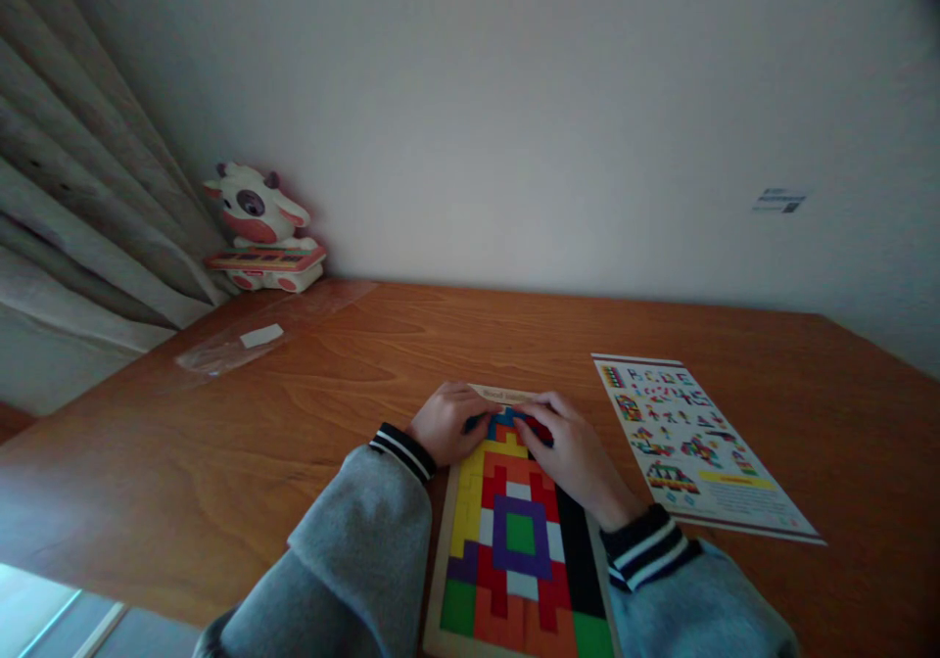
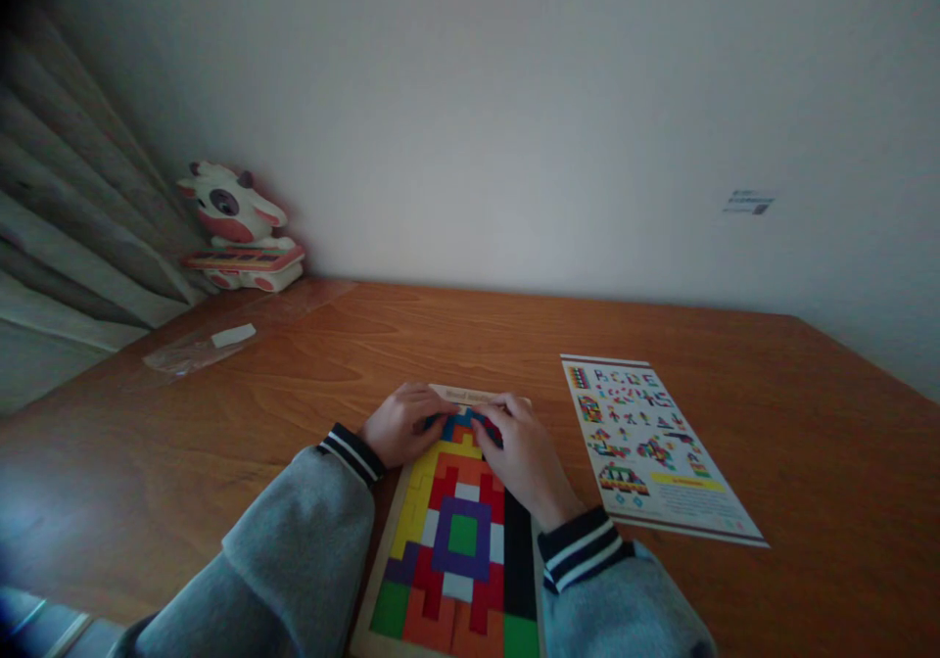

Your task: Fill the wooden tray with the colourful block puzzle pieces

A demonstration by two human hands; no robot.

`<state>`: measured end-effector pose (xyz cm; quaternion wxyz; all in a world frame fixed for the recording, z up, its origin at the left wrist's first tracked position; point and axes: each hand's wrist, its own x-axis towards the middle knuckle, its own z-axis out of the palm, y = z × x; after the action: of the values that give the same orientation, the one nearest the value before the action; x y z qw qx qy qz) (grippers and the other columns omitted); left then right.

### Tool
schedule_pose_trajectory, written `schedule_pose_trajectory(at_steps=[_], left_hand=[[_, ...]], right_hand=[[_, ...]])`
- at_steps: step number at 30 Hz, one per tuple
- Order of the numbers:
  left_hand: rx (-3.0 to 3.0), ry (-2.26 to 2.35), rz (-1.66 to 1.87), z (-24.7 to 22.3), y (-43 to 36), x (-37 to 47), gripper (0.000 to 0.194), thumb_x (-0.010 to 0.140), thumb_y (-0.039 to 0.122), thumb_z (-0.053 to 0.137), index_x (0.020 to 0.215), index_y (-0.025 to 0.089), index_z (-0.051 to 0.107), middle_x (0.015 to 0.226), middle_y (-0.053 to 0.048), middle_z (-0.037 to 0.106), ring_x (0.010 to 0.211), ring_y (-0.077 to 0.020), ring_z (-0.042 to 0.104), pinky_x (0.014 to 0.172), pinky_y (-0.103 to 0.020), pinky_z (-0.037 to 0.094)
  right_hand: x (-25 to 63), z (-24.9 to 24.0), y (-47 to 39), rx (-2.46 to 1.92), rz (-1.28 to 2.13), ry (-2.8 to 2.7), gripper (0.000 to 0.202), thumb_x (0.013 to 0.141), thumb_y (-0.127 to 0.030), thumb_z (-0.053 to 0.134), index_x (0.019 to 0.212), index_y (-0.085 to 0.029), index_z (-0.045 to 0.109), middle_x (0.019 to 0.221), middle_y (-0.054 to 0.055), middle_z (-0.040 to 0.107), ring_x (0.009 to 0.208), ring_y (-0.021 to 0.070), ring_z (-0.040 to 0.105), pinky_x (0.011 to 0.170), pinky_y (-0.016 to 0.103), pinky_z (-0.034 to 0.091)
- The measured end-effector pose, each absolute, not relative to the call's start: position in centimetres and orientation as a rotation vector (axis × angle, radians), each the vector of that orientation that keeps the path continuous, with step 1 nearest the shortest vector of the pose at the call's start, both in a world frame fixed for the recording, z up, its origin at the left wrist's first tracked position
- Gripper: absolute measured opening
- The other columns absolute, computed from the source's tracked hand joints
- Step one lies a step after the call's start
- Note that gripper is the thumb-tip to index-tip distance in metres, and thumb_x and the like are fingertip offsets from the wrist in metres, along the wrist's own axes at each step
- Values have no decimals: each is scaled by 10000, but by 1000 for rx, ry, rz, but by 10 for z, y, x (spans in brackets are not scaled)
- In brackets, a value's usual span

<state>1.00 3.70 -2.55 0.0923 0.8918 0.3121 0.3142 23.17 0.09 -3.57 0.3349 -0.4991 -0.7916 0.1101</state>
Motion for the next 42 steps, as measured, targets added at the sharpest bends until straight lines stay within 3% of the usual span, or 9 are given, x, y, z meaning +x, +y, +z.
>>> schedule_pose_trajectory(at_steps=[8, 16, 23, 35, 42], left_hand=[[2686, 844, 855, -25, 32, 8, 407, 755, 104, 525, 1098, 194, 724, 931, -78, 749, 902, -219, 673, 828, -370, 531], [2634, 954, 952, -21, 35, 10, 310, 832, 117, 507, 1081, 169, 685, 1002, -70, 736, 910, -215, 642, 859, -377, 521], [2666, 1022, 839, -29, 39, 11, 214, 925, 308, 600, 1084, 201, 695, 926, -52, 748, 863, -200, 666, 821, -337, 526], [2477, 1022, 938, -31, 40, 11, 163, 944, 222, 588, 1081, 203, 673, 1013, -39, 723, 939, -160, 684, 848, -273, 552], [2468, 992, 1072, -26, 37, 15, 165, 946, 205, 559, 1063, 209, 676, 1014, -43, 726, 948, -157, 691, 861, -279, 568]], right_hand=[[237, -42, 4, -1285, 334, -2065, 243, 941, -264, 569, 1138, -235, 710, 1032, 86, 616, 1001, 237, 618, 903, 411, 533], [239, -41, 6, -1329, 384, -1892, 259, 975, -296, 481, 1120, -226, 685, 1046, 87, 638, 961, 229, 651, 857, 379, 550], [242, -38, 7, -1342, 353, -1837, 260, 981, -292, 446, 1073, -228, 680, 1034, 99, 649, 954, 240, 644, 851, 405, 546], [251, -25, 6, -1435, 354, -1798, 256, 976, -323, 463, 1068, -207, 672, 1043, 101, 644, 899, 226, 651, 818, 391, 547], [246, -32, 6, -1308, 337, -1931, 214, 957, -300, 516, 1076, -240, 683, 1016, 83, 650, 985, 242, 637, 887, 410, 531]])
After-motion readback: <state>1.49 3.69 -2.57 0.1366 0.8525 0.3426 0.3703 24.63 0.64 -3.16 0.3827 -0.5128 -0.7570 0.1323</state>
